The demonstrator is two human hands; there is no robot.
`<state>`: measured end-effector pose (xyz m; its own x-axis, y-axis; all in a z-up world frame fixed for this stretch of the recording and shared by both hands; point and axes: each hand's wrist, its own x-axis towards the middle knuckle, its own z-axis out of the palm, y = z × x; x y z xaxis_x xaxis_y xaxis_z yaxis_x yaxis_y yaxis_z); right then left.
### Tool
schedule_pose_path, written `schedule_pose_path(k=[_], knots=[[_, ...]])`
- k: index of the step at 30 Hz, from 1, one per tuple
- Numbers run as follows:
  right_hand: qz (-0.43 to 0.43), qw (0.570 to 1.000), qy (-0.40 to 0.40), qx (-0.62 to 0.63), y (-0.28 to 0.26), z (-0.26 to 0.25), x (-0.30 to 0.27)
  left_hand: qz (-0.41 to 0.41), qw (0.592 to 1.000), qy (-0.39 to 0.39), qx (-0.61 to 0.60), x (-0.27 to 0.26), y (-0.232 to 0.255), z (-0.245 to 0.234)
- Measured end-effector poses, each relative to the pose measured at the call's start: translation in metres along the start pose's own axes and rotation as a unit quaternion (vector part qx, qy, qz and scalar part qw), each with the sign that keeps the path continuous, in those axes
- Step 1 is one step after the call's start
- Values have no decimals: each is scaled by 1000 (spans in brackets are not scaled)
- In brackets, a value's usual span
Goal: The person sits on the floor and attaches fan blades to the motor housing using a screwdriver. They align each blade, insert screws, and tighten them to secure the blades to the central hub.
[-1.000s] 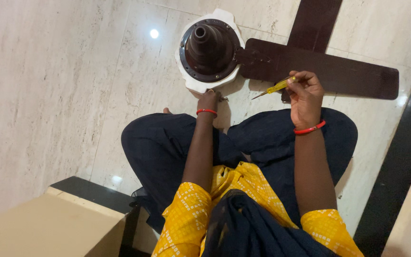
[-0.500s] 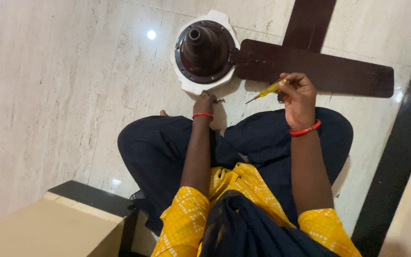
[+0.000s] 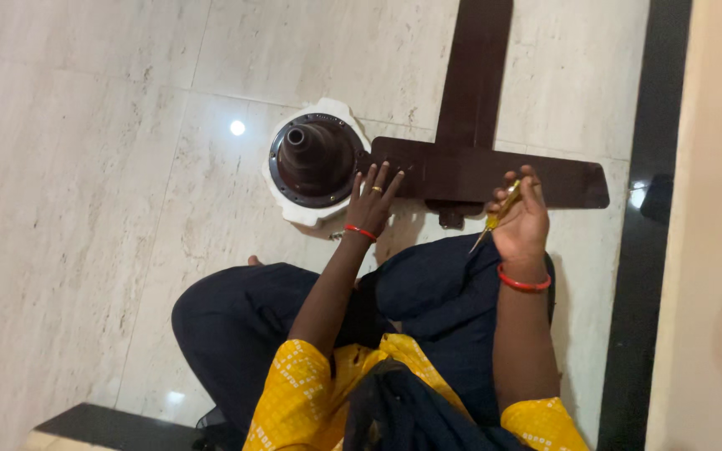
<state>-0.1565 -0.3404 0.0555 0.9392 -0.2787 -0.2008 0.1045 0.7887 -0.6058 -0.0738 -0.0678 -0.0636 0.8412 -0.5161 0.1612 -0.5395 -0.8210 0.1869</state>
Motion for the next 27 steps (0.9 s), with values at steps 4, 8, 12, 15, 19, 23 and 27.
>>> schedule_pose_path(k=[4, 8, 12, 15, 19, 23, 27], knots=[[68, 997, 32, -5, 26, -17, 30, 25, 995, 37, 87, 39, -8, 42], [77, 995, 47, -31, 27, -12, 46, 67, 987, 129, 68, 51, -14, 59], [80, 995, 34, -43, 27, -5, 41, 118, 984, 136, 16, 43, -10, 46], [69, 997, 7, -26, 22, -4, 37, 130, 985, 115, 23, 42, -2, 27], [62, 998, -12, 14, 11, -5, 29, 57, 990, 103, -71, 34, 12, 2], [51, 998, 27, 20, 6, -1, 29, -77, 975, 16, -207, 45, 31, -7], [55, 998, 35, 18, 11, 3, 30, -170, 906, 38, -386, 62, 42, 12]])
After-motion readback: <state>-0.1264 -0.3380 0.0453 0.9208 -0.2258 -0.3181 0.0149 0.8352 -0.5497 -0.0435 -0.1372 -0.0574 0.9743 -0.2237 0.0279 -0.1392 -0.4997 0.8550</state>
